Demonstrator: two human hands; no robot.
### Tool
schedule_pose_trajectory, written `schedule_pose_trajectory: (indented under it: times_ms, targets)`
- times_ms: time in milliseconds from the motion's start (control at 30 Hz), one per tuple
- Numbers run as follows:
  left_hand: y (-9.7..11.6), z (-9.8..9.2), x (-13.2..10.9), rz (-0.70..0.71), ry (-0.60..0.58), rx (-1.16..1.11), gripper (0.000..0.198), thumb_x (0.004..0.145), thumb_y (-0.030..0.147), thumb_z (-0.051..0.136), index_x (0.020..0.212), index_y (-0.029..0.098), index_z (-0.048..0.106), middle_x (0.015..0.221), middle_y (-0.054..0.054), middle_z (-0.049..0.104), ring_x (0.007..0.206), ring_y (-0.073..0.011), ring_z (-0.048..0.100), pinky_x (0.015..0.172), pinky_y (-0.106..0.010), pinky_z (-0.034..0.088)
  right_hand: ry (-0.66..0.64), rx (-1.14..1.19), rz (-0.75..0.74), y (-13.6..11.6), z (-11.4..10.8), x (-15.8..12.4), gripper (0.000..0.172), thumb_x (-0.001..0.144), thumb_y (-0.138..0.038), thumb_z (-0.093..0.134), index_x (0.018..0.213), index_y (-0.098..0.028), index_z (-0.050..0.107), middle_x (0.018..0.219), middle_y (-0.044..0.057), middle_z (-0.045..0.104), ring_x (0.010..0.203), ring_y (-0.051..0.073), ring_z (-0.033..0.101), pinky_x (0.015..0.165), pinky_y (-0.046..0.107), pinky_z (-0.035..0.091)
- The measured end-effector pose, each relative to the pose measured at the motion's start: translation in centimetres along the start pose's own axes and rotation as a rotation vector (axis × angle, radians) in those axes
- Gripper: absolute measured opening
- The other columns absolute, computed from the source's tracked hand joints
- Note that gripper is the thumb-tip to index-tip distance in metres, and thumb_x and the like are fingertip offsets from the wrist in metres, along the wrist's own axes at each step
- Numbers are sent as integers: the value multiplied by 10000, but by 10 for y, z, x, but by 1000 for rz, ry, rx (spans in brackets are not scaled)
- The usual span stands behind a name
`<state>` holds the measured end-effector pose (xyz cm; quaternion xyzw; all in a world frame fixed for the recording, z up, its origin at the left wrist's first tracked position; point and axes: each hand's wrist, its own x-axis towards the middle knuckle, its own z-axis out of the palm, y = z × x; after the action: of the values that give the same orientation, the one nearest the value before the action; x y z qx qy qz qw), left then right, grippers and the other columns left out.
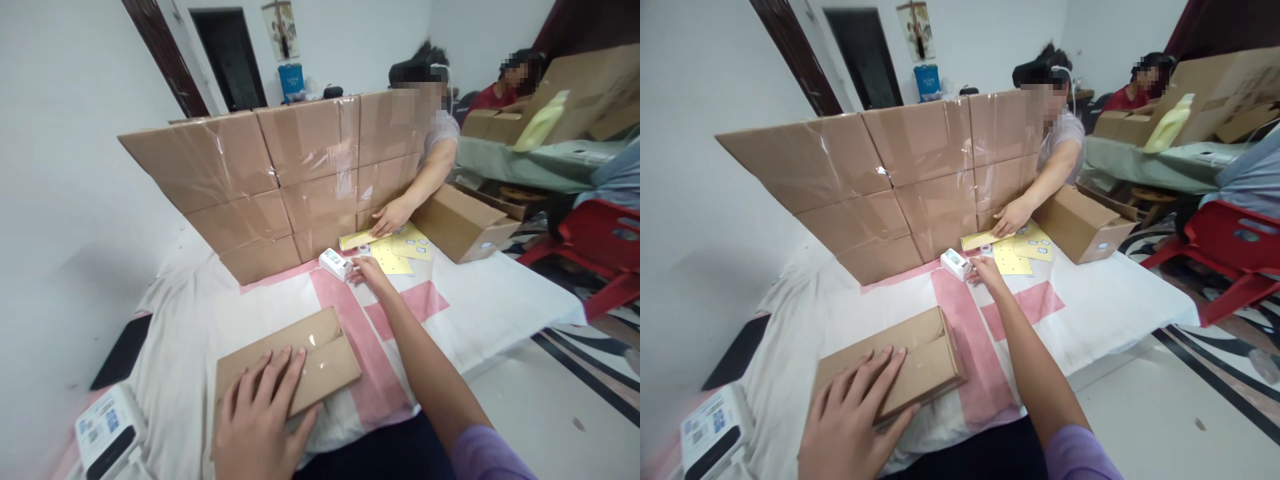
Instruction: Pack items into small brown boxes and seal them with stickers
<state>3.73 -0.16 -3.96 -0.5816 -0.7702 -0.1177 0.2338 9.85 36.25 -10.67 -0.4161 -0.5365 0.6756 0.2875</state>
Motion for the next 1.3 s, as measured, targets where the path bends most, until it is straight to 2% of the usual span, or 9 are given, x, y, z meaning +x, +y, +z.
schedule_pose_trajectory:
  times_ms: [200,400,633,867,1000,1100,1200,1233,1300]
  targets:
    - [-2,0,0,36,19,38,606,845,390,650,1433,305,526,1329,8,681,1179,-279,561,968,-452,388,29,10,-15,6,1,-1,250,967,-316,599,830,-213,418,671,-1,681,420,141,659,279,185,326]
    - [-1,0,0,36,7,47,612,846,406,653,1436,306,521,1336,5,677,1176,-287,567,969,-456,389,64,-1,-7,4,4,0,292,964,-346,620,842,-228,383,657,6,701,393,124,629,282,186,295]
    - [0,1,0,38,33,41,613,844,387,650,1436,293,521,1318,-10,684,1167,-291,572,957,-461,394,79,-37,63,0,5,-4,266,1005,-419,526,878,-188,489,598,10,675,386,102,589,317,179,276]
    - [4,-1,0,-1,23,16,580,868,381,633,1431,295,521,1331,-21,676,1190,-305,560,971,-481,404,-7,-215,201,0,4,-11,443,993,-597,398,815,-200,480,547,83,663,359,159,574,311,218,247]
    - [4,2,0,47,57,38,606,859,397,641,1441,286,513,1317,-23,685,1175,-298,569,959,-473,408,-46,-455,86,-2,3,-19,406,975,-489,479,708,-188,527,522,84,655,383,154,575,369,227,326]
    - [-8,1,-6,55,71,43,670,858,420,648,1487,284,462,1322,-33,680,1192,-297,571,970,-463,405,-52,-539,-30,-4,5,-24,320,887,-348,628,623,-178,567,497,39,631,469,146,602,498,218,418]
    - [-30,-4,-17,55,71,17,736,869,409,663,1537,272,387,1324,-70,664,1201,-295,579,963,-432,424,-228,-717,-258,-3,12,-33,68,792,-201,667,742,-176,705,750,38,748,751,180,694,674,220,461]
    - [-37,-6,-20,66,70,1,757,871,403,668,1550,263,364,1322,-86,656,1199,-295,583,954,-420,431,-321,-807,-327,-2,15,-37,112,767,-174,663,841,-189,746,875,38,772,850,197,700,714,227,458]
    - [-48,-9,-24,89,71,-26,786,874,393,669,1566,245,329,1321,-109,640,1196,-298,586,948,-408,438,-473,-1002,-399,0,21,-47,355,724,-147,655,1055,-225,755,1077,38,765,969,226,689,733,243,442]
